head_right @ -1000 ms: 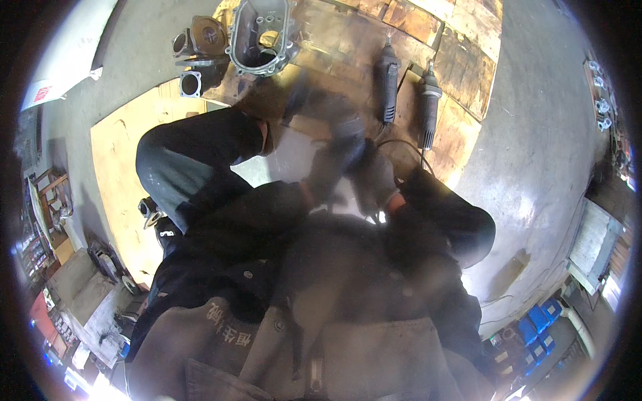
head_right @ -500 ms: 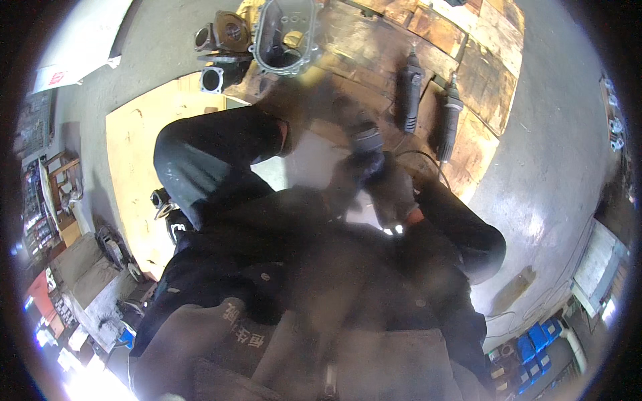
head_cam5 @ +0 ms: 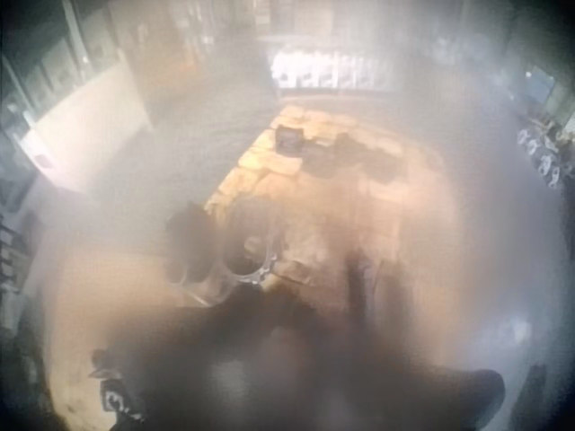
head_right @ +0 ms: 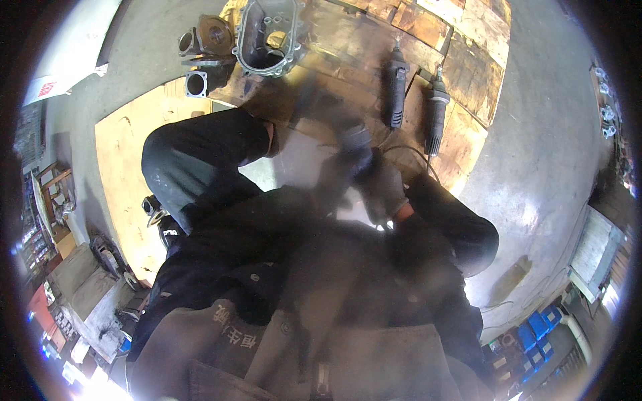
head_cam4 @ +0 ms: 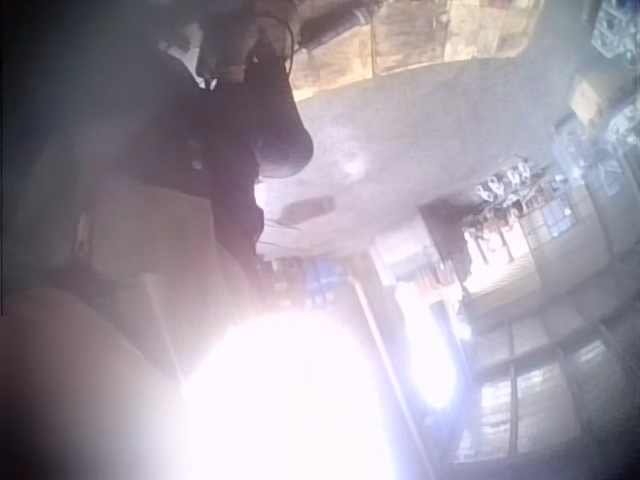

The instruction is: The person sits on the floor and uses a handheld rotary tool to grind and polish several metal engine parts. They repeatedly pick up each part, grind its surfaces, inspect it, and place it back on the wooden board.

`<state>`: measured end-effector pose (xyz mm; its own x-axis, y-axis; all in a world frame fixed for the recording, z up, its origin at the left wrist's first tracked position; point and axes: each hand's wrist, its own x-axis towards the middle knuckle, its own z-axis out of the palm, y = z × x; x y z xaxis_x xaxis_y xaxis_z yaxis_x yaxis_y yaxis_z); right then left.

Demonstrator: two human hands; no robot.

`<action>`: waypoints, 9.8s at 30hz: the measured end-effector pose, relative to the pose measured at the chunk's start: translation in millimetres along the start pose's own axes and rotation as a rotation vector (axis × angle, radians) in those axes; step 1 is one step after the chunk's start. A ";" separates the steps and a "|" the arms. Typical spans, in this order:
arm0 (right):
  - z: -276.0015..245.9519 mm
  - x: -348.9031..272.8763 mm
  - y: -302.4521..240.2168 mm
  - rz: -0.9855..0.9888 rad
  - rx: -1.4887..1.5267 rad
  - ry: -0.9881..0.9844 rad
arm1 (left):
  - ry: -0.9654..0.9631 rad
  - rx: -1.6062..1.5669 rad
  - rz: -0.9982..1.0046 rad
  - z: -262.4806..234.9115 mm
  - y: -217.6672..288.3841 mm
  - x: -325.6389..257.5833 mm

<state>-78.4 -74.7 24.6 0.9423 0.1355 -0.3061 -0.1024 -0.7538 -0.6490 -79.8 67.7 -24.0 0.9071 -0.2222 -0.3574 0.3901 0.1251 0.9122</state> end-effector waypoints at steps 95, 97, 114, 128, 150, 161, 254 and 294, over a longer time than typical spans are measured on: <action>-104.8 67.1 288.2 0.780 0.170 0.622 | -0.633 0.458 -0.109 -3.4 157.1 51.3; -107.5 70.2 278.7 0.830 -0.025 0.608 | -0.623 0.472 -0.095 -3.3 158.2 50.1; -92.0 75.8 237.5 0.733 -0.204 0.980 | -0.766 0.469 -0.091 -5.7 173.1 49.1; -39.7 135.2 70.6 0.081 0.206 0.346 | -0.516 0.685 0.580 -23.1 123.4 57.8; -142.8 -13.3 -103.2 0.142 -0.077 -0.227 | -0.105 -1.144 -0.378 29.0 42.4 40.7; -148.1 54.0 -133.9 -0.332 -0.475 -0.379 | 0.086 -1.393 -0.422 43.1 -1.7 76.4; -125.3 -7.0 -68.2 0.053 0.136 -0.036 | 0.004 -0.963 -0.004 39.7 86.1 73.5; -179.2 -36.5 -16.1 0.242 0.794 0.208 | -0.195 1.308 0.555 -166.4 -48.3 129.4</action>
<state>-54.1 -182.7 171.0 0.8970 -0.1501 -0.4158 -0.4283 -0.0620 -0.9015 45.0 193.8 -147.6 0.8135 -0.5805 0.0346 -0.5213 -0.7016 0.4859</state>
